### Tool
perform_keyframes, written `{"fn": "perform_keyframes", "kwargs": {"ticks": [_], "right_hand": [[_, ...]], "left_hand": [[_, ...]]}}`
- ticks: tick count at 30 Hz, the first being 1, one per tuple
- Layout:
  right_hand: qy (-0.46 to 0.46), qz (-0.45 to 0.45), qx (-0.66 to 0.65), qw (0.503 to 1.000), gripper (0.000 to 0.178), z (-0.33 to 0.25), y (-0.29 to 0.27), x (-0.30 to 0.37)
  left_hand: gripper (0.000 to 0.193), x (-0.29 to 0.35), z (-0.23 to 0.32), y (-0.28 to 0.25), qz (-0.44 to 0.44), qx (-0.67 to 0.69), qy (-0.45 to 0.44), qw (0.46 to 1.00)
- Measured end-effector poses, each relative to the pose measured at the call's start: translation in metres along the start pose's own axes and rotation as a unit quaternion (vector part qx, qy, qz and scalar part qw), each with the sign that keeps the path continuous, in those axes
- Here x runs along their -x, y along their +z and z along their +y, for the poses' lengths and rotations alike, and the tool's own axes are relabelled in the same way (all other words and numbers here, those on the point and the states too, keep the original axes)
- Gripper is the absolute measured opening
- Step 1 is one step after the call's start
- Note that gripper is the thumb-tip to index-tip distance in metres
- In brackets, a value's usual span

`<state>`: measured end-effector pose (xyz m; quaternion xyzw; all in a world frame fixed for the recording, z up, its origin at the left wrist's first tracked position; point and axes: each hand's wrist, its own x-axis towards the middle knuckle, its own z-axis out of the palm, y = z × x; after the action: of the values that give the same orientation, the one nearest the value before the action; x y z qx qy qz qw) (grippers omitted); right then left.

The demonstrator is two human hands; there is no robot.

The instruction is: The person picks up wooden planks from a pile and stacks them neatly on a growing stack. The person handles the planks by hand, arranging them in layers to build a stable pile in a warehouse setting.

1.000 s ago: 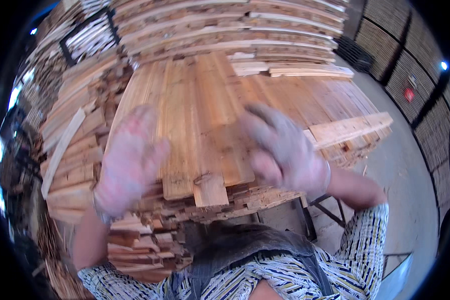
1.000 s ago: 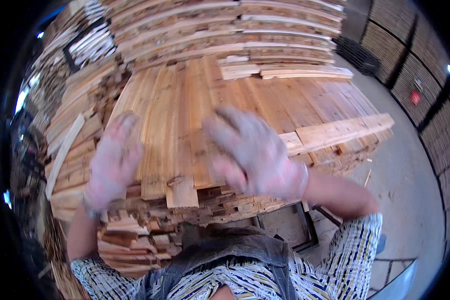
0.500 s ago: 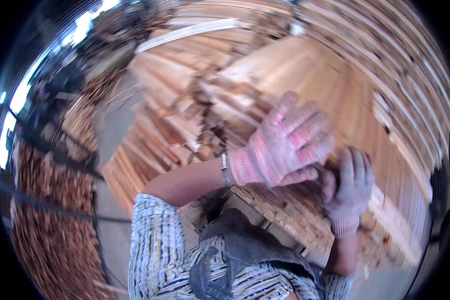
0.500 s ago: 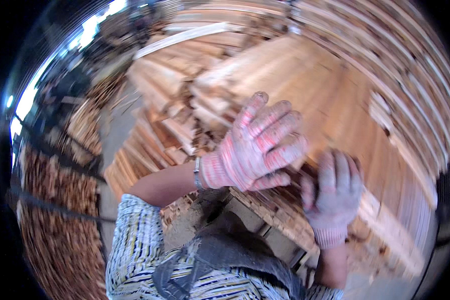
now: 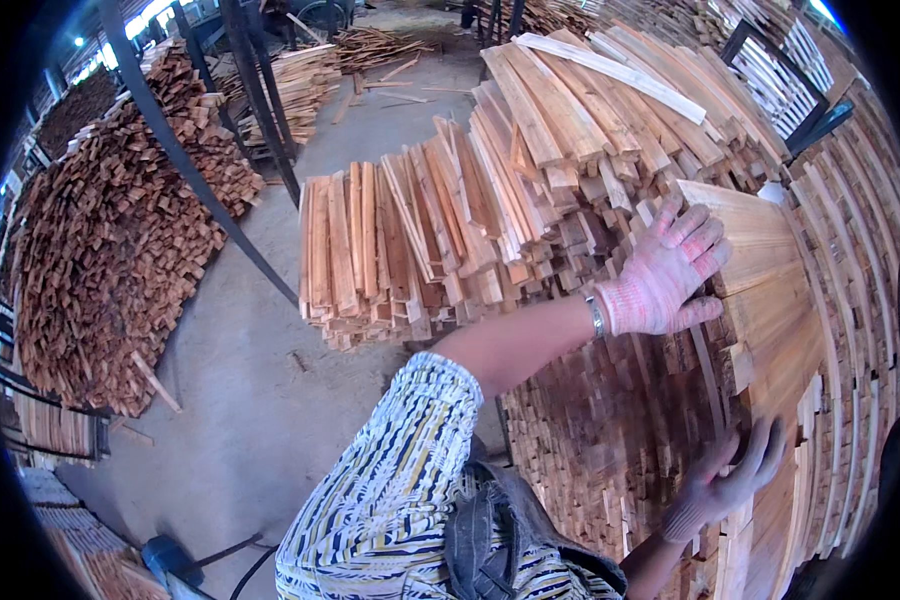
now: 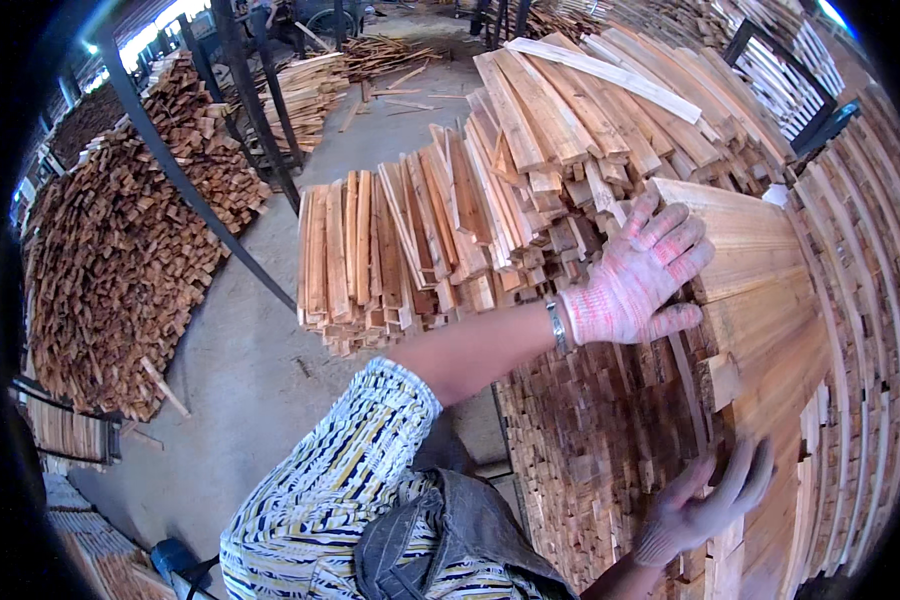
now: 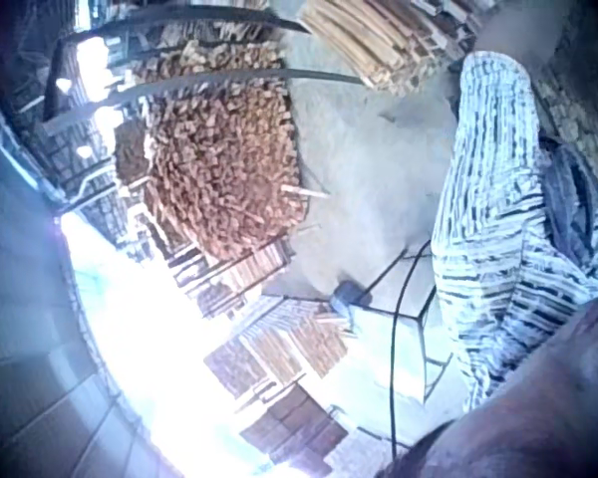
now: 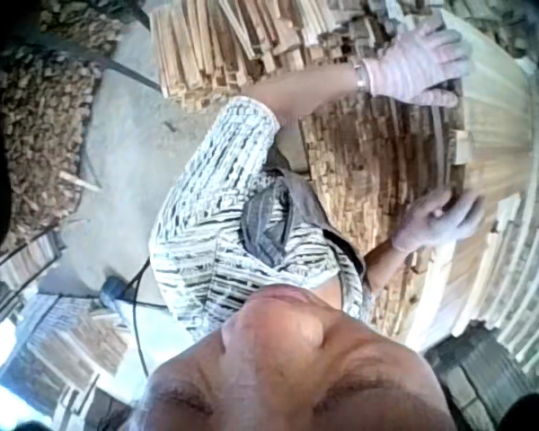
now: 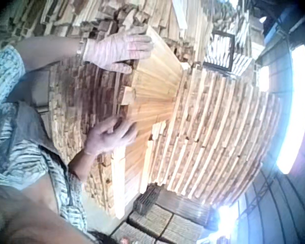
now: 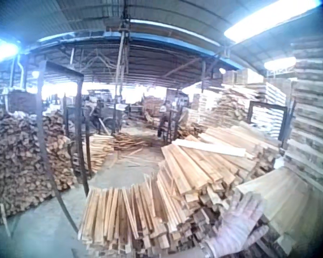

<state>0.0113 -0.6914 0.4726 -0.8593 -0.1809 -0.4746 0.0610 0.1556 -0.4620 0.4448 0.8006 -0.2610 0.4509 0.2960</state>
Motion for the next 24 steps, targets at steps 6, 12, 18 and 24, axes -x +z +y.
{"fn": "perform_keyframes", "kwargs": {"ticks": [6,12,18,24], "right_hand": [[0.057,-0.238,-0.399,0.884,0.033,-0.104,0.049,0.036],[0.545,-0.537,-0.509,0.394,0.049,-0.168,0.246,0.192],[0.448,-0.544,-0.511,0.492,0.050,-0.239,0.460,0.225],[0.470,-0.485,-0.404,0.617,0.051,-0.318,0.650,0.151]], "left_hand": [[0.063,0.107,-0.017,-0.036,-0.012,0.211,-0.096,0.973],[0.057,0.316,-0.104,-0.078,-0.135,0.260,-0.621,0.727],[0.052,0.426,-0.264,-0.105,0.059,0.251,-0.713,0.652],[0.057,0.446,-0.442,-0.112,0.172,0.323,-0.738,0.567]]}}
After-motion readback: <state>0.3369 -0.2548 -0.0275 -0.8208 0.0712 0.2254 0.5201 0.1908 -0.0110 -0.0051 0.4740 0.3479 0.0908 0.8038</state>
